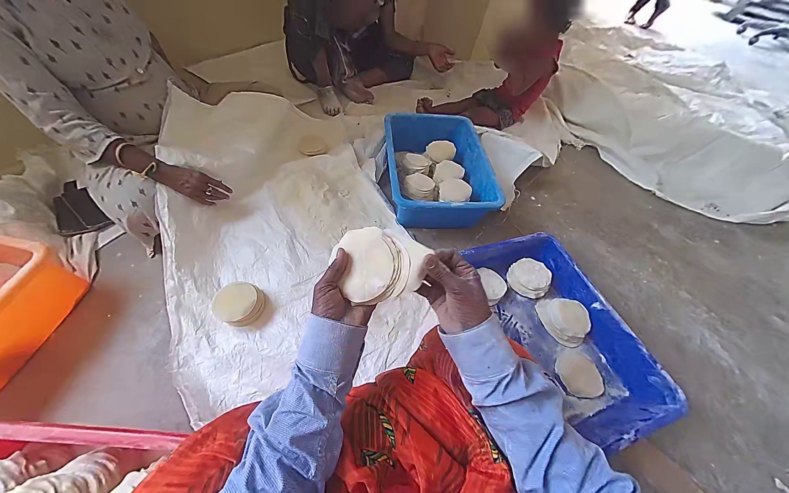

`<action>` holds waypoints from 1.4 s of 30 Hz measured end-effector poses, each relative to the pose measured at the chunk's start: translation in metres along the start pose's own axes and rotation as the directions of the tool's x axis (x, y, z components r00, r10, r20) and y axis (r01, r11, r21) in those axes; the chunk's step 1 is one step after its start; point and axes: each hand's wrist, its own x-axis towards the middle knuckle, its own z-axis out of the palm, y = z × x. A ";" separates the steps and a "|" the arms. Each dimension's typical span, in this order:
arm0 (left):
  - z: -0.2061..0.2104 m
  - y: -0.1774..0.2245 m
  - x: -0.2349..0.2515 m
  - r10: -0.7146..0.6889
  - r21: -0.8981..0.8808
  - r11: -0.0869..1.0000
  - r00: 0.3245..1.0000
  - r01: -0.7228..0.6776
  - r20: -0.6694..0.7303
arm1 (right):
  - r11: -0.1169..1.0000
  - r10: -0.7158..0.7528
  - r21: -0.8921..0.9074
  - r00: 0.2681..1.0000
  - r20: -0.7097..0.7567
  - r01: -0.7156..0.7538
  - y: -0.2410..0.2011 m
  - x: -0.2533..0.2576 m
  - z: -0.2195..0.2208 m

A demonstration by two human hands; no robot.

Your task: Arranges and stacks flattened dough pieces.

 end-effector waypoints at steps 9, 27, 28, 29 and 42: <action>-0.020 -0.017 0.011 -0.018 0.321 0.937 0.938 0.136 -0.345 | 0.938 -0.127 -0.337 0.984 -0.121 0.080 -0.048 0.023 -0.044; -0.036 -0.023 0.015 -0.166 0.227 0.945 0.943 0.236 -0.290 | 0.525 0.068 -0.838 0.975 0.214 0.147 0.020 0.036 -0.011; -0.038 -0.024 0.014 -0.181 0.239 0.939 0.945 0.249 -0.272 | 0.501 0.038 -0.843 0.968 0.247 0.196 0.022 0.034 -0.014; -0.040 -0.026 0.014 -0.185 0.269 0.931 0.954 0.247 -0.237 | 0.469 0.003 -0.848 0.960 0.282 0.248 0.024 0.033 -0.017; -0.069 -0.032 0.015 0.073 0.854 0.477 0.959 0.208 -0.274 | 0.138 -0.189 -0.989 0.978 -0.085 -0.059 -0.036 -0.037 -0.141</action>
